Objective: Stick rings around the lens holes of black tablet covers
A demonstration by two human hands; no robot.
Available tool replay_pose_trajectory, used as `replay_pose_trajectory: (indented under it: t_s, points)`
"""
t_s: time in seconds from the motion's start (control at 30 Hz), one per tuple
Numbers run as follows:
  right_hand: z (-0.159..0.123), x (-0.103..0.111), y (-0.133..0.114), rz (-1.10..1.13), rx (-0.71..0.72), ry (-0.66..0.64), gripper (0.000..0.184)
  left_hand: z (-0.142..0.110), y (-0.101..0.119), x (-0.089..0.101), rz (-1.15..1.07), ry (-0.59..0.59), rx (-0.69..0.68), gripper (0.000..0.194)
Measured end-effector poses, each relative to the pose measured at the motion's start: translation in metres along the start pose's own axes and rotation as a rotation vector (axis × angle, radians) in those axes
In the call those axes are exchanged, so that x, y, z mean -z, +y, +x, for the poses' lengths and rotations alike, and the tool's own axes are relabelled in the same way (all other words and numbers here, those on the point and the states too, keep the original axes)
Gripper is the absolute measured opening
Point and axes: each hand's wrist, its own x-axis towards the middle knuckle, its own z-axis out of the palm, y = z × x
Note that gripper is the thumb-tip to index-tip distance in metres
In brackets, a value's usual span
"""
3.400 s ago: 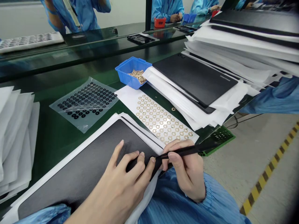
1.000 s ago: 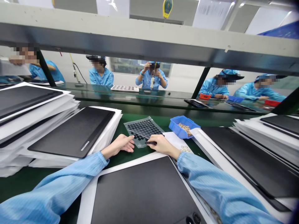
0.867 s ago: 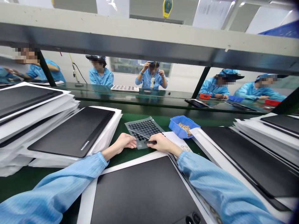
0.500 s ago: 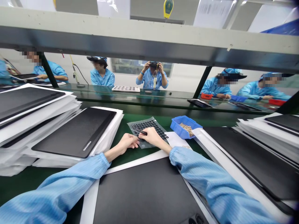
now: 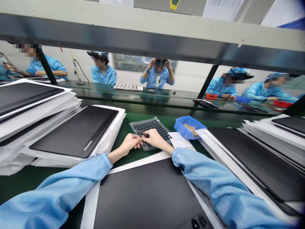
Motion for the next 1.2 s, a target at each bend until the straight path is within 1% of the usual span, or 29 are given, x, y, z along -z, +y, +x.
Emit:
replay_pose_trajectory:
  t_s: [0.1, 0.23, 0.33, 0.43, 0.57, 0.63, 0.7, 0.8, 0.87, 0.9, 0.93, 0.97, 1.0, 1.03, 1.07, 1.1, 1.13, 1.2]
  points:
    - [0.0, 0.0, -0.001, 0.014, -0.011, 0.0, 0.014, -0.001, 0.001, -0.001, 0.067, -0.004, 0.044, 0.025]
    - [0.0, 0.001, -0.003, 0.044, -0.038, 0.014, 0.015, -0.002, 0.004, -0.001, 0.119, -0.017, 0.067, 0.026]
    - [-0.002, 0.007, -0.004, 0.085, -0.089, 0.048, 0.015, -0.003, 0.005, 0.001, 0.15, -0.03, 0.086, 0.027]
    - [-0.01, 0.022, -0.007, 0.168, -0.135, 0.042, 0.014, -0.002, 0.005, 0.003, 0.197, -0.037, 0.108, 0.027]
    - [-0.026, 0.052, -0.019, 0.29, -0.179, -0.033, 0.015, -0.003, 0.009, 0.006, 0.306, -0.016, 0.124, 0.027]
    - [-0.04, 0.067, -0.029, 0.343, -0.219, -0.062, 0.014, -0.006, 0.014, 0.009, 0.387, -0.009, 0.116, 0.025]
    - [-0.063, 0.082, -0.039, 0.395, -0.276, -0.077, 0.012, -0.014, 0.022, 0.013, 0.483, -0.007, 0.083, 0.022]
    - [-0.118, 0.099, -0.049, 0.432, -0.366, -0.117, 0.009, -0.035, 0.038, 0.011, 0.614, -0.017, -0.041, 0.02]
    - [-0.161, 0.104, -0.055, 0.463, -0.455, -0.152, 0.007, -0.056, 0.048, 0.001, 0.677, -0.06, -0.165, 0.021]
    - [-0.181, 0.104, -0.057, 0.498, -0.517, -0.169, 0.007, -0.069, 0.051, -0.007, 0.705, -0.093, -0.258, 0.02]
    - [-0.199, 0.103, -0.06, 0.545, -0.585, -0.179, 0.006, -0.083, 0.053, -0.016, 0.75, -0.165, -0.44, 0.018]
    - [-0.214, 0.1, -0.062, 0.596, -0.651, -0.186, 0.006, -0.097, 0.053, -0.026, 0.751, -0.266, -0.611, 0.016]
    - [-0.226, 0.097, -0.064, 0.641, -0.707, -0.189, 0.006, -0.112, 0.052, -0.036, 0.739, -0.381, -0.757, 0.015]
    - [-0.235, 0.093, -0.065, 0.674, -0.749, -0.183, 0.005, -0.125, 0.05, -0.045, 0.74, -0.492, -0.864, 0.015]
    - [-0.242, 0.09, -0.065, 0.693, -0.776, -0.169, 0.005, -0.136, 0.047, -0.054, 0.747, -0.58, -0.93, 0.016]
    - [-0.246, 0.087, -0.065, 0.7, -0.789, -0.151, 0.005, -0.144, 0.044, -0.061, 0.764, -0.639, -0.969, 0.018]
    - [-0.248, 0.084, -0.065, 0.7, -0.796, -0.131, 0.005, -0.149, 0.04, -0.067, 0.789, -0.67, -0.986, 0.02]
    - [-0.249, 0.081, -0.064, 0.704, -0.8, -0.098, 0.005, -0.153, 0.035, -0.074, 0.824, -0.668, -1.009, 0.023]
